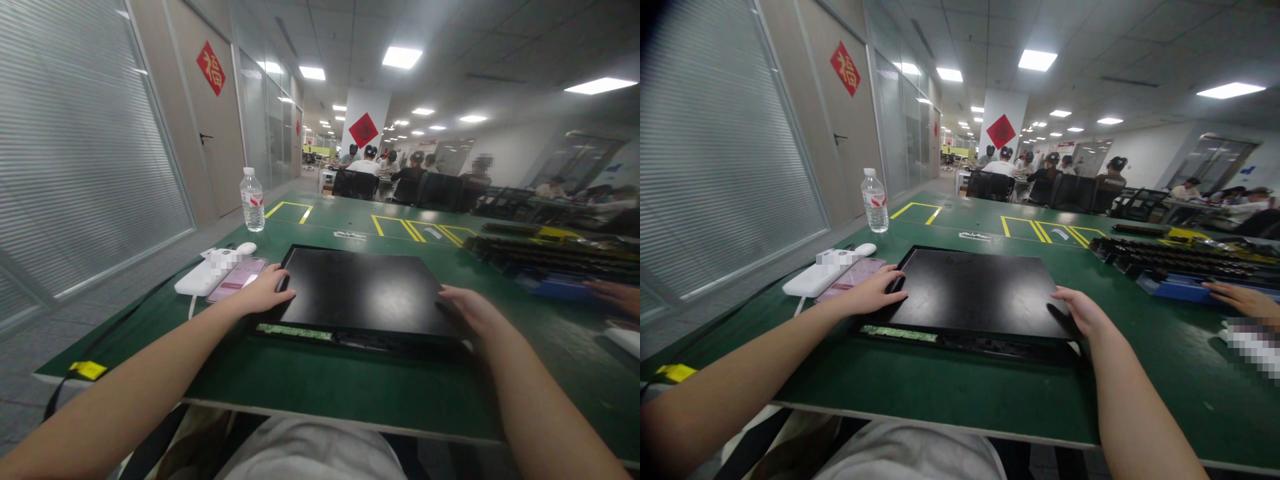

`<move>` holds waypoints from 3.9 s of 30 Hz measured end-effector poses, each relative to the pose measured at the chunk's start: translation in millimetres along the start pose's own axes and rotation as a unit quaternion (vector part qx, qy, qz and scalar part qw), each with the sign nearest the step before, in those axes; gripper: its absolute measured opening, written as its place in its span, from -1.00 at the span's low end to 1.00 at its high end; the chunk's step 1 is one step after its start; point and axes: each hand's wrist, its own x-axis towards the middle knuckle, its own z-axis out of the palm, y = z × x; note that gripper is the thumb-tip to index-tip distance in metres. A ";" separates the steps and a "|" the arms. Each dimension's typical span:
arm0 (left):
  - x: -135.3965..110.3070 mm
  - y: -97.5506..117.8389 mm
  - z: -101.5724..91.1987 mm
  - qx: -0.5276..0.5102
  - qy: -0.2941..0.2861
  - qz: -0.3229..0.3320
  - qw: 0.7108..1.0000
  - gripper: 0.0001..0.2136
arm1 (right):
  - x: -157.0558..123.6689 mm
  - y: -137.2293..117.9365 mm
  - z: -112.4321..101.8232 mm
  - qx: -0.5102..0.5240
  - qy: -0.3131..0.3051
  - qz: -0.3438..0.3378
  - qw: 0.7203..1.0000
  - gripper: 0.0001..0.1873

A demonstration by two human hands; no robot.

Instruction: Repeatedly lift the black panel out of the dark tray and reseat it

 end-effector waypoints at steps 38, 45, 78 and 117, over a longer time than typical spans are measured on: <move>-1.6 -0.3 0.3 0.002 0.000 0.005 1.000 -0.31 | 10.5 5.3 -8.5 -0.057 0.151 -0.104 0.981 -0.27; -1.4 -2.6 -0.4 -0.013 -0.008 0.002 1.000 -0.32 | 7.1 1.6 -9.6 -0.112 0.199 -0.140 0.964 -0.50; -3.6 2.1 1.6 -0.030 -0.005 -0.036 0.999 -0.39 | 17.9 11.5 -8.7 -0.166 0.218 -0.145 0.951 -0.80; -8.9 7.9 -2.3 0.020 -0.045 -0.031 0.998 -0.37 | 8.8 6.5 4.4 -0.182 0.203 -0.188 0.944 -0.69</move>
